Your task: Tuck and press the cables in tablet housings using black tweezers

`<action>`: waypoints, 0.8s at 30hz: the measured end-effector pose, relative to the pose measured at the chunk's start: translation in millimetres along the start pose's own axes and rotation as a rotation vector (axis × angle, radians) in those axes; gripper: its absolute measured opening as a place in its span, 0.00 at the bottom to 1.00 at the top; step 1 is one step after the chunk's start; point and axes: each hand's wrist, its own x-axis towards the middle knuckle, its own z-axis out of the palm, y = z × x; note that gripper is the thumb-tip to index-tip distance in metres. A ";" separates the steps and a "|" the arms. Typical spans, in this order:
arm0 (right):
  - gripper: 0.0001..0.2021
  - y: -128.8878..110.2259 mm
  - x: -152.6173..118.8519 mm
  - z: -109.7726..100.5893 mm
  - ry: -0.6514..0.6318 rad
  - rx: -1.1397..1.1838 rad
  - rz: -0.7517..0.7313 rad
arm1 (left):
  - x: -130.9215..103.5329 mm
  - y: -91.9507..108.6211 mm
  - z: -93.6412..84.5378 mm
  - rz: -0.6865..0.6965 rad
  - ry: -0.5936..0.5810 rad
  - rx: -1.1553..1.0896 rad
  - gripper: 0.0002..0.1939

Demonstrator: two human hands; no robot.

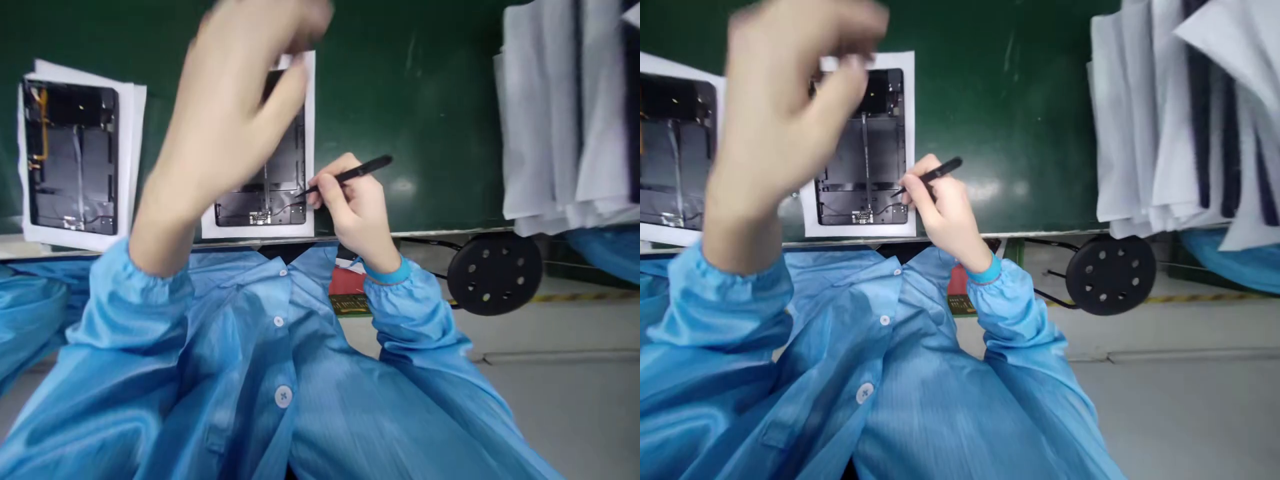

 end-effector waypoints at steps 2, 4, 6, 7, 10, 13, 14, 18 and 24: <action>0.17 7.0 6.9 6.9 -0.091 -0.022 -0.006 | -49.2 -12.2 24.5 0.014 0.095 -0.017 0.21; 0.18 9.0 8.8 8.0 -0.148 -0.063 -0.009 | -89.9 -17.3 54.8 0.017 0.113 -0.021 0.17; 0.18 7.9 7.8 6.6 -0.178 -0.100 0.010 | -118.0 -16.8 79.8 0.023 0.125 -0.020 0.14; 0.19 6.9 6.8 5.8 -0.190 -0.113 0.021 | -126.9 -15.7 88.1 0.033 0.132 -0.023 0.14; 0.19 3.4 3.9 5.1 -0.216 -0.135 0.034 | -136.4 -13.5 95.9 0.031 0.131 -0.071 0.13; 0.20 0.7 3.0 6.0 -0.228 -0.148 0.038 | -132.8 -14.3 91.3 -0.021 0.068 -0.149 0.12; 0.20 -0.1 3.2 6.2 -0.232 -0.156 0.046 | -131.3 -14.6 89.8 -0.038 0.050 -0.155 0.13; 0.21 -2.0 5.3 5.6 -0.270 -0.190 0.057 | -128.5 -14.6 88.1 -0.012 0.078 -0.097 0.13; 0.21 -3.1 9.2 3.3 -0.316 -0.256 0.073 | -125.1 -14.7 83.4 -0.036 -0.022 -0.130 0.16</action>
